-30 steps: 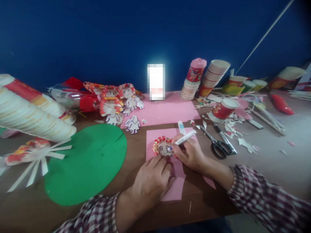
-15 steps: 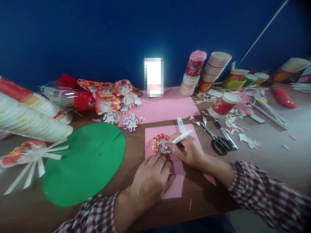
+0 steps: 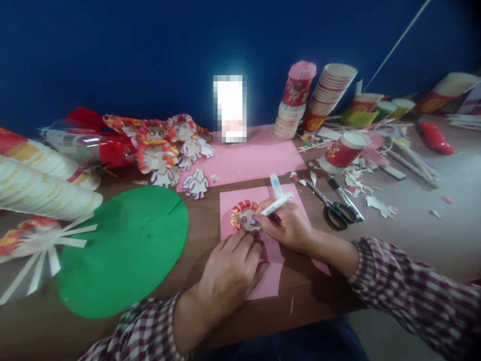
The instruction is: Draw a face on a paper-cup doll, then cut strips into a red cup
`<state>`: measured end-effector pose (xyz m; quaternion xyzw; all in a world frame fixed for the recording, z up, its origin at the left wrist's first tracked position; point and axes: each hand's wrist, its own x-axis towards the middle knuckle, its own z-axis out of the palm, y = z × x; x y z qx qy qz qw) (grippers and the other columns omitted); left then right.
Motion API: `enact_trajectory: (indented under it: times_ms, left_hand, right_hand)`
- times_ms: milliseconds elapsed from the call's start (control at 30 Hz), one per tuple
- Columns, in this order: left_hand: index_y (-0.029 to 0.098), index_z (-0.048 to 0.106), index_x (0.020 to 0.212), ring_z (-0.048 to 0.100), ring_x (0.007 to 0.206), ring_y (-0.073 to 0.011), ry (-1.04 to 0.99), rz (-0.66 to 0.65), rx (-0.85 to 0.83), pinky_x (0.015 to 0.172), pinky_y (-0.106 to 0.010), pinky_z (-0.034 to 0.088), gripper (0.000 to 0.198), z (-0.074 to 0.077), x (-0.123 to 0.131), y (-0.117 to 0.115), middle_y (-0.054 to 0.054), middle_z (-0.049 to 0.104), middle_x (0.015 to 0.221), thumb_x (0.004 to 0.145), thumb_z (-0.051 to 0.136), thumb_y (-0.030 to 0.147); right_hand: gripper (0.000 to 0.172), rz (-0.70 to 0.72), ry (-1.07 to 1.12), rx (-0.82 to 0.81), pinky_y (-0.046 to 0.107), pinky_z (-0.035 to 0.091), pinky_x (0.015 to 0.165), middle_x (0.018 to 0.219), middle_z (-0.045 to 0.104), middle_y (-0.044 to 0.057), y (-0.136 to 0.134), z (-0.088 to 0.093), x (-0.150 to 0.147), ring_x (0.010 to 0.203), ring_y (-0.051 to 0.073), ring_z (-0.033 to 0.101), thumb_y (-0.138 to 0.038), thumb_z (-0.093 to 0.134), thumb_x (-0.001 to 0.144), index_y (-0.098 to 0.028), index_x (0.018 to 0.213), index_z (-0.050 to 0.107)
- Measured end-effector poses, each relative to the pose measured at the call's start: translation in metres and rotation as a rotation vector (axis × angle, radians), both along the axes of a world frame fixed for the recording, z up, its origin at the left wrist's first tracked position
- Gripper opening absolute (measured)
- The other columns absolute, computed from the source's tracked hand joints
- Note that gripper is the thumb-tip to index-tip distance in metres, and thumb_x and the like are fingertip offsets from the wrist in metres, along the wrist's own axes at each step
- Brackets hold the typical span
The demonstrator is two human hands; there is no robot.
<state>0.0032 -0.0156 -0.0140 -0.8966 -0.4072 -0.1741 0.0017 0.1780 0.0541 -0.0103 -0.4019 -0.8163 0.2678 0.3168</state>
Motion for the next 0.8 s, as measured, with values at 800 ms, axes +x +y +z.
enact_trajectory:
  times_ms: [800]
  left_hand:
    - [0.01, 0.061, 0.104, 0.058, 0.098, -0.0277, 0.0, -0.019, 0.005, 0.084, -0.043, 0.052, 0.031, -0.0019, -0.0017, -0.0002, -0.013, 0.065, 0.105, 0.083, 0.056, 0.031]
  right_hand:
    - [0.015, -0.018, 0.03, -0.045, 0.029, 0.05, 0.072, 0.085, 0.068, 0.007, 0.0002, -0.0013, 0.0005, 0.075, 0.016, 0.062, -0.024, 0.051, 0.085, -0.015, 0.088, 0.063]
